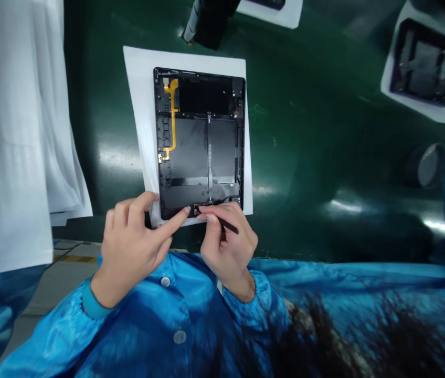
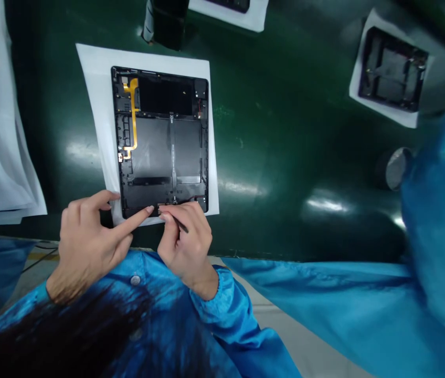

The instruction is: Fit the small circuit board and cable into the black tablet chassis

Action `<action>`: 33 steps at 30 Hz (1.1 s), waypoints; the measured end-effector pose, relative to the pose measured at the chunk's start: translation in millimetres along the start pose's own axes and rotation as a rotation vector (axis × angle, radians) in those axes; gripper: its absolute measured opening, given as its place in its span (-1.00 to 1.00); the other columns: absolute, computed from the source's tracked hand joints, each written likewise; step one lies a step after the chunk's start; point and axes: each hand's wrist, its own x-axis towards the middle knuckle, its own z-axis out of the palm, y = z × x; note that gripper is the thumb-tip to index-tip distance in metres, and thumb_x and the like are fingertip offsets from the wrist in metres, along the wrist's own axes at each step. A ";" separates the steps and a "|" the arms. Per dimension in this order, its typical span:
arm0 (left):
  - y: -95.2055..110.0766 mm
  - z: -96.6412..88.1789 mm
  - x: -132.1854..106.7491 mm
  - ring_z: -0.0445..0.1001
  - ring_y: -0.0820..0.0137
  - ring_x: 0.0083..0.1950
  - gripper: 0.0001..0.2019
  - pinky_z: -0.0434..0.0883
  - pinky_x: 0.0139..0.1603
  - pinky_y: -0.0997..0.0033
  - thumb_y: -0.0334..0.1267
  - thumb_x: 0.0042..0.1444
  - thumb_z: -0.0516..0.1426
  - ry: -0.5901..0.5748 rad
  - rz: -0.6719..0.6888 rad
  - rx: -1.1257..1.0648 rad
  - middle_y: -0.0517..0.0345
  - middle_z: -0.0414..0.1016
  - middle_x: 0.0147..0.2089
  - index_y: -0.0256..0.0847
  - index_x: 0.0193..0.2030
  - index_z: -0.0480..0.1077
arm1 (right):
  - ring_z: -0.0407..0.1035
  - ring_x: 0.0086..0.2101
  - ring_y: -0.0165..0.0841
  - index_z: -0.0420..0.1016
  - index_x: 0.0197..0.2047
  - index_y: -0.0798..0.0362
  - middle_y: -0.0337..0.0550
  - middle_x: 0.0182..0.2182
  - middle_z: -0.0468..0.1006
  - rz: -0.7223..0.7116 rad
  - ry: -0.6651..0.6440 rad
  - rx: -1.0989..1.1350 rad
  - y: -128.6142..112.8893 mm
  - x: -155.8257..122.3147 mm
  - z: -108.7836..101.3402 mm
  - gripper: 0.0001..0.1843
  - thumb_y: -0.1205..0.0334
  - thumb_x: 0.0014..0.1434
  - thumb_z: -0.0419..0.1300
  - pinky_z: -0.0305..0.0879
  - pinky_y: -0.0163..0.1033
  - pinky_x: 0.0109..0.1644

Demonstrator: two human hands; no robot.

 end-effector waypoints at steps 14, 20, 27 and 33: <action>0.3 -0.8 1.5 0.34 0.09 -0.01 -0.59 0.20 -0.19 0.23 -0.29 0.29 0.12 0.014 0.032 0.039 -0.12 0.31 0.17 0.23 0.20 0.50 | 0.53 -0.29 -0.31 0.51 -0.11 -0.03 -0.25 -0.31 0.66 0.027 -0.017 0.027 1.7 -2.3 -1.9 -0.75 0.50 0.30 0.14 0.52 -0.13 -0.19; 2.8 -1.9 1.1 0.33 0.15 0.04 -0.54 0.20 -0.12 0.24 -0.29 0.29 0.16 0.003 0.025 0.095 -0.06 0.28 0.19 0.32 0.25 0.42 | 0.52 -0.29 -0.29 0.49 -0.11 -0.04 -0.22 -0.30 0.64 -0.022 -0.030 0.013 4.0 -3.1 -0.2 -0.73 0.52 0.28 0.14 0.52 -0.10 -0.18; 5.3 -0.5 2.1 0.30 0.19 0.04 -0.53 0.18 -0.08 0.25 -0.31 0.28 0.17 0.015 0.005 0.099 0.00 0.26 0.20 0.37 0.22 0.42 | 0.50 -0.29 -0.21 0.42 0.02 0.11 -0.04 -0.28 0.59 -0.267 -0.090 -0.177 1.0 -11.8 2.6 -0.70 0.54 0.25 0.12 0.54 -0.06 -0.21; -1.7 -2.9 2.7 0.31 0.21 0.02 -0.49 0.21 -0.15 0.29 -0.28 0.28 0.19 0.017 0.070 0.131 0.01 0.28 0.18 0.33 0.30 0.33 | 0.49 -0.28 -0.14 0.42 0.00 0.20 0.05 -0.31 0.57 -0.341 -0.113 -0.216 3.1 -13.8 3.7 -0.73 0.51 0.24 0.10 0.53 -0.03 -0.24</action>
